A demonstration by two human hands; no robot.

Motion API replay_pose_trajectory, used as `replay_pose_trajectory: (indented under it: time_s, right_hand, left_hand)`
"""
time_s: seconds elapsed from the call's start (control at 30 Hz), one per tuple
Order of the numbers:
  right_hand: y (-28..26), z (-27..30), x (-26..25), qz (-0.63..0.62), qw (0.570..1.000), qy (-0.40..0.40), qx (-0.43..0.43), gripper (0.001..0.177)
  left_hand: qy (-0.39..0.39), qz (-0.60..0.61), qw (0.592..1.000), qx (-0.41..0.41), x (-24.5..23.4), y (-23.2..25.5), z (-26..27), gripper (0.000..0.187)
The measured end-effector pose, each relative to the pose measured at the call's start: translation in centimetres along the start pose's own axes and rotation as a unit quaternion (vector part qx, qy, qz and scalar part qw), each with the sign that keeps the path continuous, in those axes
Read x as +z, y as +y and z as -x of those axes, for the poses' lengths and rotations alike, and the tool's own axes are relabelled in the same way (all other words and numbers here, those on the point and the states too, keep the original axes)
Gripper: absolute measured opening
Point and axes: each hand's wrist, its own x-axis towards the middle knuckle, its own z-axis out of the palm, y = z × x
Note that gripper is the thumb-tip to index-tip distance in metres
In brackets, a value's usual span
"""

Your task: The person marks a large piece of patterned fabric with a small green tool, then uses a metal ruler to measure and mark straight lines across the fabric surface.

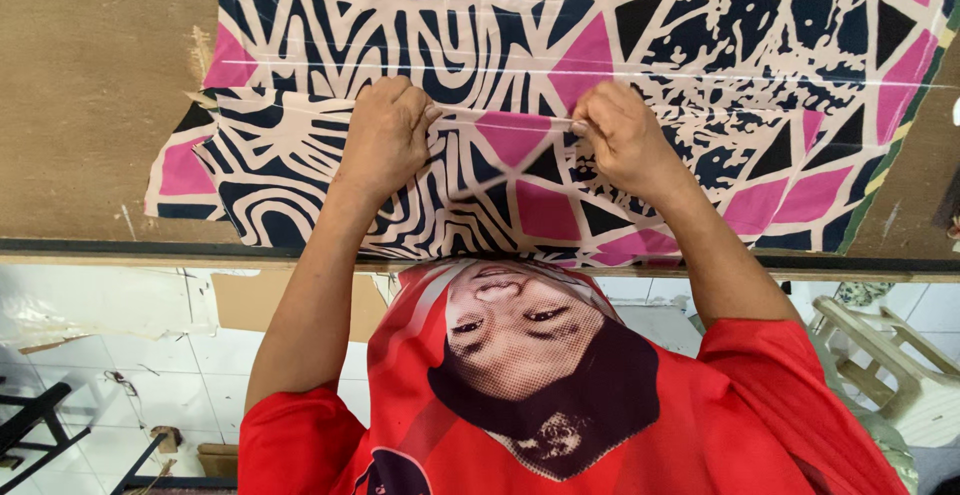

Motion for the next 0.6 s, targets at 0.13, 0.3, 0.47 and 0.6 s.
replay_pose_trajectory:
  time_s: [0.13,0.3,0.47,0.6]
  right_hand:
    - [-1.3,1.1,-1.7,-0.060,0.992,-0.012,0.108,0.014]
    - [-0.7,1.6,-3.0,-0.038,0.994,0.013,0.098,0.014]
    - [0.5,4.0,-3.5,-0.057,0.989,0.042,0.131,0.008]
    - [1.2,5.0,-6.0,-0.023,0.989,0.025,0.143,0.010]
  left_hand:
    - [-0.004,0.010,1.000,-0.002,0.3,0.8,-0.9,0.024]
    - [-0.023,0.016,1.000,-0.004,0.4,1.8,-2.4,0.018]
    - [-0.055,0.106,0.993,-0.024,-0.7,2.7,-2.4,0.013]
    - [-0.071,0.097,0.993,-0.017,0.2,3.5,-3.0,0.011]
